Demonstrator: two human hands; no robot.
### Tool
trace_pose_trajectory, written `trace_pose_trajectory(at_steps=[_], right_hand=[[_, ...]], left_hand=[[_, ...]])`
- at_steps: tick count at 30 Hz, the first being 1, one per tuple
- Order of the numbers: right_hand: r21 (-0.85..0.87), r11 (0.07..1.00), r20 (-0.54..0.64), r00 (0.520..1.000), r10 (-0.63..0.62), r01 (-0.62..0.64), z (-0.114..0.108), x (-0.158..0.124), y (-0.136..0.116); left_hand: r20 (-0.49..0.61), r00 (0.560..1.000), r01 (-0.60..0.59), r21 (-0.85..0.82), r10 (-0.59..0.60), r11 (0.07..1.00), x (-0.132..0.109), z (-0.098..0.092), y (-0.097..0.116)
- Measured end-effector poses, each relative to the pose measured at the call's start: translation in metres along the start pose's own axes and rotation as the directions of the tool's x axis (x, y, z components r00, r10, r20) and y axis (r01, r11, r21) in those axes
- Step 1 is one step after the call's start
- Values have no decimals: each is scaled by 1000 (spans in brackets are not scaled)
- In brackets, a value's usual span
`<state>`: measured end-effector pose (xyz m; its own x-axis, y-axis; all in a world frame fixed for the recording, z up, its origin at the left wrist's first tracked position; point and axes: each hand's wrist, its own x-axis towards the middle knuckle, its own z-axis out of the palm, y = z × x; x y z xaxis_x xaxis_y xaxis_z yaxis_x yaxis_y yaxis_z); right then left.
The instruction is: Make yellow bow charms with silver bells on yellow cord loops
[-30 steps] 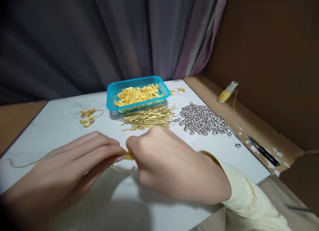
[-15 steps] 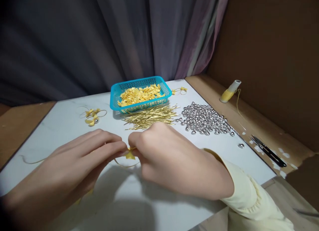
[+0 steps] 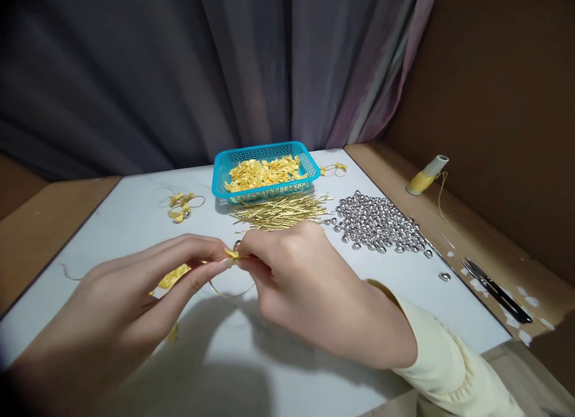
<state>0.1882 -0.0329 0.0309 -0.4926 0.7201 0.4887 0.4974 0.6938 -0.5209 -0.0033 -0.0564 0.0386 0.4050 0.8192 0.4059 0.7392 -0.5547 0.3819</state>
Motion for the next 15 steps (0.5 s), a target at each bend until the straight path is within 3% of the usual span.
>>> trace_pose_trajectory(at_steps=[5, 12, 15], right_hand=[[65, 997, 44, 999, 30, -33, -3, 5, 0], [293, 920, 232, 953, 195, -260, -10, 18, 3], [376, 872, 260, 939, 224, -312, -9, 19, 4]], left_hand=[[58, 998, -4, -32, 5, 999, 3, 0, 0], [73, 994, -77, -28, 79, 997, 4, -6, 2], [68, 993, -90, -31, 92, 995, 5, -9, 1]])
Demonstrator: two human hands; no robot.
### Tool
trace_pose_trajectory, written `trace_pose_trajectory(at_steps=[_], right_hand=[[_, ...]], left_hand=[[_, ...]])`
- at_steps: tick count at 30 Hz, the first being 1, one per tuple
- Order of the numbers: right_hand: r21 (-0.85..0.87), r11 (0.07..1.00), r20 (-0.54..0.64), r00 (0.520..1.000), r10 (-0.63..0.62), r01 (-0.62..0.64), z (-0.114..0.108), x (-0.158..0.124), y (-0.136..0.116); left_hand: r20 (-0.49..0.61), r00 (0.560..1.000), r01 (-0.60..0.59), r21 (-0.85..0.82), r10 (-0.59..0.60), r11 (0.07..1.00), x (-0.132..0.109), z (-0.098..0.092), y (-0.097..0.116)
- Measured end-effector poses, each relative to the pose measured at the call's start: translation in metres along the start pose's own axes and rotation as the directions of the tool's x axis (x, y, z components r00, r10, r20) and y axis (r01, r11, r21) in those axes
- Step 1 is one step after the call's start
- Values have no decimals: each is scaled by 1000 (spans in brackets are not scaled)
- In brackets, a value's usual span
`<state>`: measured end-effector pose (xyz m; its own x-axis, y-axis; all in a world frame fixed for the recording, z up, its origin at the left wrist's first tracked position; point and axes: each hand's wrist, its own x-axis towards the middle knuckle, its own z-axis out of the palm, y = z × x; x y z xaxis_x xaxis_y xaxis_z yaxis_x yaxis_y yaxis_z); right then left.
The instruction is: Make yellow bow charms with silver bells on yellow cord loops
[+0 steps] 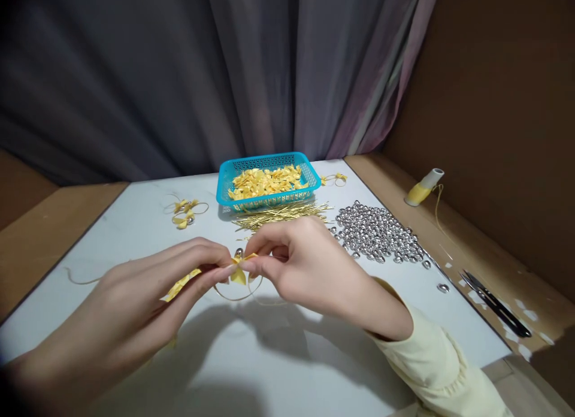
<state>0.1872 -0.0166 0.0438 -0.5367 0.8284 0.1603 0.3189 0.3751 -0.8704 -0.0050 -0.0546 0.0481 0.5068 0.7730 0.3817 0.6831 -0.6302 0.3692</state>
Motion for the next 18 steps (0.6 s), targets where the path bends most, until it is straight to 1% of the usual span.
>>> trace_pose_trajectory(at_steps=[3, 8, 11, 13, 18], right_hand=[[53, 999, -17, 1000, -2, 3, 2, 0, 1], [101, 994, -59, 998, -23, 29, 0, -1, 1], [127, 992, -64, 998, -11, 19, -1, -2, 1], [127, 992, -69, 998, -10, 18, -1, -3, 2], [84, 996, -88, 996, -32, 40, -2, -3, 2]], left_hand=[[-13, 1000, -9, 8, 9, 1000, 0, -2, -1], [-84, 995, -52, 14, 53, 999, 3, -5, -2], [-106, 994, -24, 3, 24, 1000, 3, -6, -3], [-110, 994, 4, -19, -6, 1000, 2, -6, -3], [-121, 993, -13, -42, 8, 999, 1, -3, -5]])
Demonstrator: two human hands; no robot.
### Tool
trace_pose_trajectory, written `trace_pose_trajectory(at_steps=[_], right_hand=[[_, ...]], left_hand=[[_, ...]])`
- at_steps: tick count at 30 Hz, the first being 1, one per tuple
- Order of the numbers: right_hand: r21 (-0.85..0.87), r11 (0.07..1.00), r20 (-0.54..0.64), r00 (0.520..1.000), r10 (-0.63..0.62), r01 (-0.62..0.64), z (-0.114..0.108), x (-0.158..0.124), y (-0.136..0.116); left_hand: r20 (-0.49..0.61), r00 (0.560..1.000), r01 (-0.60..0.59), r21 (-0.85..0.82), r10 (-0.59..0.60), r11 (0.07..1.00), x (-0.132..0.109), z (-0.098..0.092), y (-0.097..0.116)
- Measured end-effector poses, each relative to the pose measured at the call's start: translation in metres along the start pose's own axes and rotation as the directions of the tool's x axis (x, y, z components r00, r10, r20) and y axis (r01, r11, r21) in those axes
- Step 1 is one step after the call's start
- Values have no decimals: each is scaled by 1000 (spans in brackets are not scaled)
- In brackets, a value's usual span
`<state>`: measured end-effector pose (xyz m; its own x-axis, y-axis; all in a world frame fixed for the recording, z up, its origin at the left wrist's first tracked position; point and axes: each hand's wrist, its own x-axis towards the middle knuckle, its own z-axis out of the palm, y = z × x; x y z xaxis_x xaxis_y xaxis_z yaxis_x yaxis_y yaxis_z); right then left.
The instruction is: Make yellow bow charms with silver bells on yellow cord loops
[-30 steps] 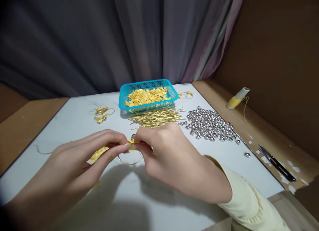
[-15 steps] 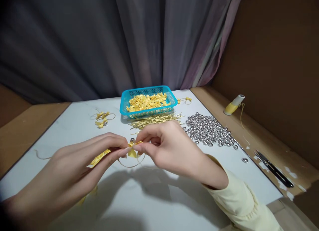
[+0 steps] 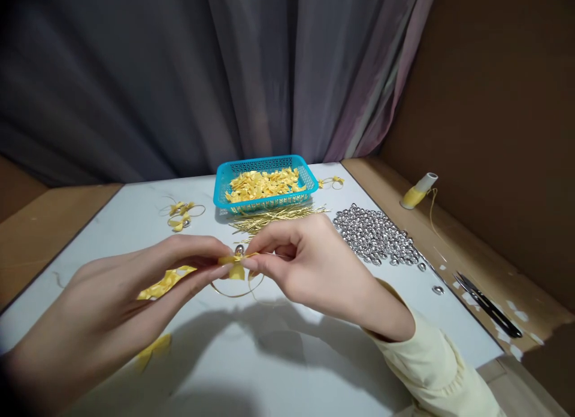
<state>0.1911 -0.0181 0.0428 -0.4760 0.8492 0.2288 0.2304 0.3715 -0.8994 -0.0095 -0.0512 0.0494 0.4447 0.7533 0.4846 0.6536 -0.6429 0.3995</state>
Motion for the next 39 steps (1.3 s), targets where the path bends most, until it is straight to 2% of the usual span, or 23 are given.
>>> trace_pose_trajectory(at_steps=[4, 6, 8, 10, 13, 20, 25, 28, 32, 37, 39], right_hand=[[-42, 999, -46, 999, -13, 11, -1, 1, 0], [-57, 998, -60, 998, -13, 9, -2, 1, 0], [-62, 998, -61, 998, -17, 13, -2, 1, 1], [-57, 998, -51, 999, -20, 17, -2, 1, 1], [-57, 998, -21, 1000, -21, 20, -1, 1, 1], [-108, 994, 15, 1000, -10, 11, 0, 3, 0], [-33, 999, 57, 998, 25, -23, 2, 4, 2], [8, 999, 75, 996, -37, 37, 2, 3, 4], [-118, 983, 81, 988, -130, 139, 1, 1, 5], [-185, 971, 95, 986, -137, 153, 1, 1, 4], [-170, 975, 99, 987, -128, 144, 1, 1, 5]], left_hand=[[25, 981, 195, -101, -193, 976, 0, -1, -5], [48, 973, 227, -48, -224, 973, -1, -3, -6], [-9, 990, 138, 61, -138, 989, -3, -3, -5], [-59, 998, 10, 176, 1, 984, -5, -2, -2], [-28, 994, -91, 293, 104, 952, -7, 4, 1], [-20, 991, -115, 413, 135, 903, -8, 10, 4], [18, 988, -150, 349, 153, 925, -9, 13, 1], [27, 993, -116, 310, 114, 944, -8, 15, -1], [34, 996, -92, 266, 86, 960, -7, 16, -2], [41, 995, -98, 242, 90, 965, -10, 14, -3], [56, 997, -62, 220, 51, 973, -11, 14, -4]])
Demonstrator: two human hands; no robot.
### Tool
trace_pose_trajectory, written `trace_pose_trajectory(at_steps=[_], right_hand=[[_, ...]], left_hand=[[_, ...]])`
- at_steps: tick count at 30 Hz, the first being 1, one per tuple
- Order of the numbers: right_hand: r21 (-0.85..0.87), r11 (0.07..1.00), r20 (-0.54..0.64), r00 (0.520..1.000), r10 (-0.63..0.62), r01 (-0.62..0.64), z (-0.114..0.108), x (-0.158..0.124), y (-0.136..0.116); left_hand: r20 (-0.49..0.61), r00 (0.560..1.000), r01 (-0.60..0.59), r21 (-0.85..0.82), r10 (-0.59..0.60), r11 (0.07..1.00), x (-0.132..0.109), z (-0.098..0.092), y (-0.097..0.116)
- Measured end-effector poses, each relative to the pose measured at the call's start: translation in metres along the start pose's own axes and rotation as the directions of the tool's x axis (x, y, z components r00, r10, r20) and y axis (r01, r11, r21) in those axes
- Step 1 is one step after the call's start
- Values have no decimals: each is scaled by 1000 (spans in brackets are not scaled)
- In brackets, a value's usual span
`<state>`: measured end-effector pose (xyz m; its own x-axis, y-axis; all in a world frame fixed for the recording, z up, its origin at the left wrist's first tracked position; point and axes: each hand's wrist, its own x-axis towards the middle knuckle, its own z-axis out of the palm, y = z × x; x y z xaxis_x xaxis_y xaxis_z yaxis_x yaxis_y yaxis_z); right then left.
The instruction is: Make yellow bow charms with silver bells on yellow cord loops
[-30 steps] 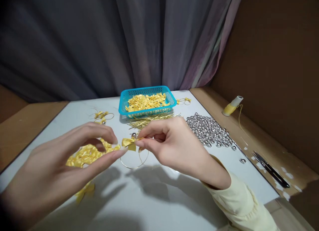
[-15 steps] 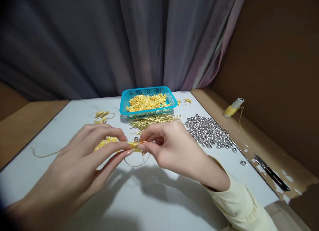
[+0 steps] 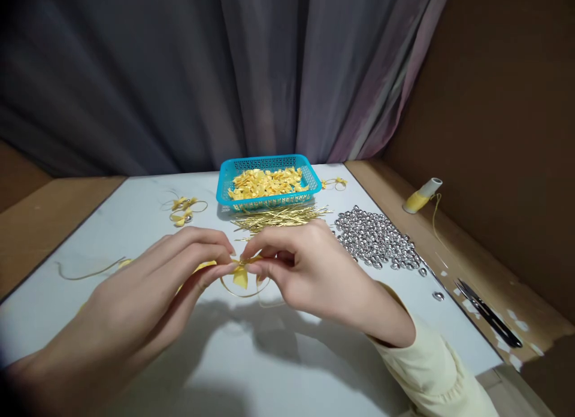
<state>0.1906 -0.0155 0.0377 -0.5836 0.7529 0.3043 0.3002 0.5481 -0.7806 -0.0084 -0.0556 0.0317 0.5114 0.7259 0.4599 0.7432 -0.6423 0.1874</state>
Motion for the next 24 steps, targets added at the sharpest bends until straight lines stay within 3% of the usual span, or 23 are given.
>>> trace_pose_trajectory(at_steps=[6, 9, 19, 24], right_hand=[[102, 994, 21, 999, 38, -40, 1, -1, 1], [143, 989, 24, 999, 46, -49, 1, -2, 0], [-32, 999, -1, 1000, 4, -4, -1, -1, -2], [-14, 1000, -15, 1000, 10, -10, -1, -1, -3]], left_hand=[[89, 986, 153, -125, -143, 980, -2, 1, 2], [49, 987, 160, -144, -154, 977, -2, 1, 4], [37, 991, 132, -130, -128, 983, 1, -2, 7], [66, 981, 192, -241, -181, 951, 6, -6, 5]])
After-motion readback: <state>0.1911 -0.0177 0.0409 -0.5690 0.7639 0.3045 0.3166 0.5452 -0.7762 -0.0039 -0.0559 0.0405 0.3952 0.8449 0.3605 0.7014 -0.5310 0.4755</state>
